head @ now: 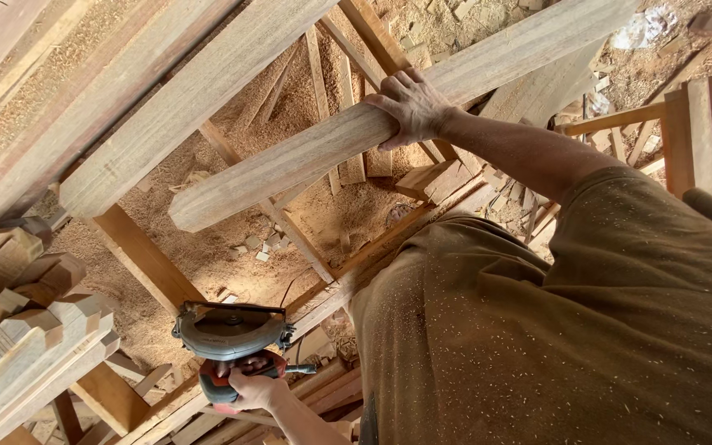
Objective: The person uses a circular saw to cut a long wooden plank resting on a wooden frame. After each cut, the person removes the cut piece and repositions the plank to continue cutting.
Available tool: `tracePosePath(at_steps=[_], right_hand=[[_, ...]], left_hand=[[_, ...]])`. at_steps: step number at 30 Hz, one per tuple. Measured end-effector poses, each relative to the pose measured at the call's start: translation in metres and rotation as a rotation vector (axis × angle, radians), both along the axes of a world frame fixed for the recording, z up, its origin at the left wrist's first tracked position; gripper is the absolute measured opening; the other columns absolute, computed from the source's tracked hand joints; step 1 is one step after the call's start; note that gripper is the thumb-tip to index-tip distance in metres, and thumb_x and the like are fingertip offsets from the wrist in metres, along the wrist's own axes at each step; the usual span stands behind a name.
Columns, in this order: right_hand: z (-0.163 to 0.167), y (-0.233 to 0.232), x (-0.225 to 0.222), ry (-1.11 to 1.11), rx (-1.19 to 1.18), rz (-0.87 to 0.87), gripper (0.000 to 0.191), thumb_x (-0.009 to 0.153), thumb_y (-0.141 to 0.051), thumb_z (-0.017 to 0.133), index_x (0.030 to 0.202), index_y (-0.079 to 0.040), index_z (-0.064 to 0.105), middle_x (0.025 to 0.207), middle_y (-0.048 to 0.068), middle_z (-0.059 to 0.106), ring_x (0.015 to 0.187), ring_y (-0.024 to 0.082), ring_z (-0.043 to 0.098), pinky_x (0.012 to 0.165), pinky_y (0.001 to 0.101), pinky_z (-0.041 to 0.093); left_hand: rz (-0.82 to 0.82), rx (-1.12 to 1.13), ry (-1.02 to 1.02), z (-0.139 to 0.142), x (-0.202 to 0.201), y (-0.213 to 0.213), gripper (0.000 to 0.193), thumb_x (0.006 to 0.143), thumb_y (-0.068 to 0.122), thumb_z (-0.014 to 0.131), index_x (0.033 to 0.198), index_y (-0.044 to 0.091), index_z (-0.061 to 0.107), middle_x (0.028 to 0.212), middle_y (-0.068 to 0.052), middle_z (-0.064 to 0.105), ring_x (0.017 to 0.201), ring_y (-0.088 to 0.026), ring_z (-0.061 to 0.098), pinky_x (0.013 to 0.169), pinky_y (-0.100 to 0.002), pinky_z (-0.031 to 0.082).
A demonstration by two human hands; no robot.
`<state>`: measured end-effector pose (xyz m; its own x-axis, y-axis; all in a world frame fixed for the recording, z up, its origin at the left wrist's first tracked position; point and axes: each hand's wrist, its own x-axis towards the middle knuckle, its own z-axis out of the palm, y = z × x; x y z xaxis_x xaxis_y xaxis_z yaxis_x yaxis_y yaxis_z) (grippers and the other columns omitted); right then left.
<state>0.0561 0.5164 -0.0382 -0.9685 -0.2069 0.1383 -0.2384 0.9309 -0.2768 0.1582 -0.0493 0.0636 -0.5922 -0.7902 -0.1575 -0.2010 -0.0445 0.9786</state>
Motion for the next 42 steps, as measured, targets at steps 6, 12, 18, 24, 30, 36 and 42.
tracePosePath(at_steps=[6, 12, 18, 24, 30, 36, 42], right_hand=[[0.0, -0.006, -0.004, -0.026, 0.069, 0.011, 0.108, 0.062, -0.082, 0.081, 0.15, -0.032, 0.043, 0.123, 0.012, 0.05, 0.12, 0.029, 0.049, 0.108, 0.0589, 0.037], [-0.004, -0.038, -0.037, -0.096, 0.058, 0.059, 0.102, 0.07, -0.089, 0.069, 0.153, -0.037, 0.041, 0.126, 0.012, 0.051, 0.123, 0.031, 0.048, 0.108, 0.0634, 0.036], [-0.004, -0.079, -0.09, 0.017, 0.129, 0.101, 0.104, 0.07, -0.092, 0.066, 0.149, -0.03, 0.039, 0.133, 0.016, 0.049, 0.124, 0.035, 0.047, 0.107, 0.0693, 0.036], [0.002, -0.105, -0.143, -0.102, 0.137, 0.148, 0.115, 0.07, -0.088, 0.07, 0.16, -0.028, 0.032, 0.142, 0.018, 0.042, 0.135, 0.035, 0.039, 0.115, 0.069, 0.026], [0.009, -0.111, -0.183, 0.052, 0.096, 0.168, 0.128, 0.061, -0.088, 0.076, 0.164, -0.029, 0.029, 0.157, 0.02, 0.03, 0.151, 0.039, 0.024, 0.118, 0.0751, 0.009], [0.009, -0.103, -0.202, -0.009, 0.076, 0.189, 0.124, 0.064, -0.09, 0.075, 0.166, -0.034, 0.031, 0.165, 0.021, 0.022, 0.154, 0.042, 0.017, 0.117, 0.0776, 0.002], [0.0, -0.102, -0.226, 0.089, 0.018, 0.164, 0.115, 0.072, -0.083, 0.08, 0.168, -0.036, 0.035, 0.168, 0.022, 0.018, 0.155, 0.042, 0.017, 0.119, 0.0755, 0.015]], left_hand=[[-0.06, 0.002, 0.076, 0.001, -0.003, 0.002, 0.049, 0.072, -0.001, 0.051, 0.118, 0.007, 0.065, 0.101, -0.006, 0.07, 0.064, -0.011, 0.057, 0.053, -0.025, 0.05], [-0.131, -0.026, 0.096, 0.03, -0.008, 0.025, 0.044, 0.07, 0.0, 0.047, 0.111, 0.001, 0.064, 0.087, -0.006, 0.066, 0.049, -0.009, 0.047, 0.04, -0.024, 0.037], [-0.216, -0.05, 0.075, 0.046, -0.016, 0.042, 0.046, 0.073, 0.002, 0.044, 0.113, -0.001, 0.063, 0.087, -0.008, 0.064, 0.049, -0.01, 0.046, 0.04, -0.024, 0.037], [-0.173, 0.078, 0.061, 0.043, -0.019, 0.042, 0.048, 0.073, 0.003, 0.046, 0.117, -0.001, 0.064, 0.086, -0.009, 0.065, 0.047, -0.011, 0.05, 0.037, -0.027, 0.045], [-0.149, 0.027, 0.105, 0.02, -0.015, 0.026, 0.053, 0.073, 0.001, 0.048, 0.124, -0.002, 0.061, 0.09, -0.011, 0.067, 0.051, -0.012, 0.051, 0.042, -0.025, 0.043], [-0.108, 0.082, 0.051, 0.007, -0.012, 0.017, 0.05, 0.077, 0.001, 0.048, 0.126, -0.001, 0.06, 0.08, -0.009, 0.062, 0.048, -0.011, 0.046, 0.041, -0.024, 0.038], [-0.189, 0.05, 0.035, 0.007, -0.021, 0.017, 0.048, 0.079, 0.004, 0.045, 0.124, -0.002, 0.061, 0.073, -0.003, 0.057, 0.047, -0.009, 0.043, 0.042, -0.023, 0.037]])
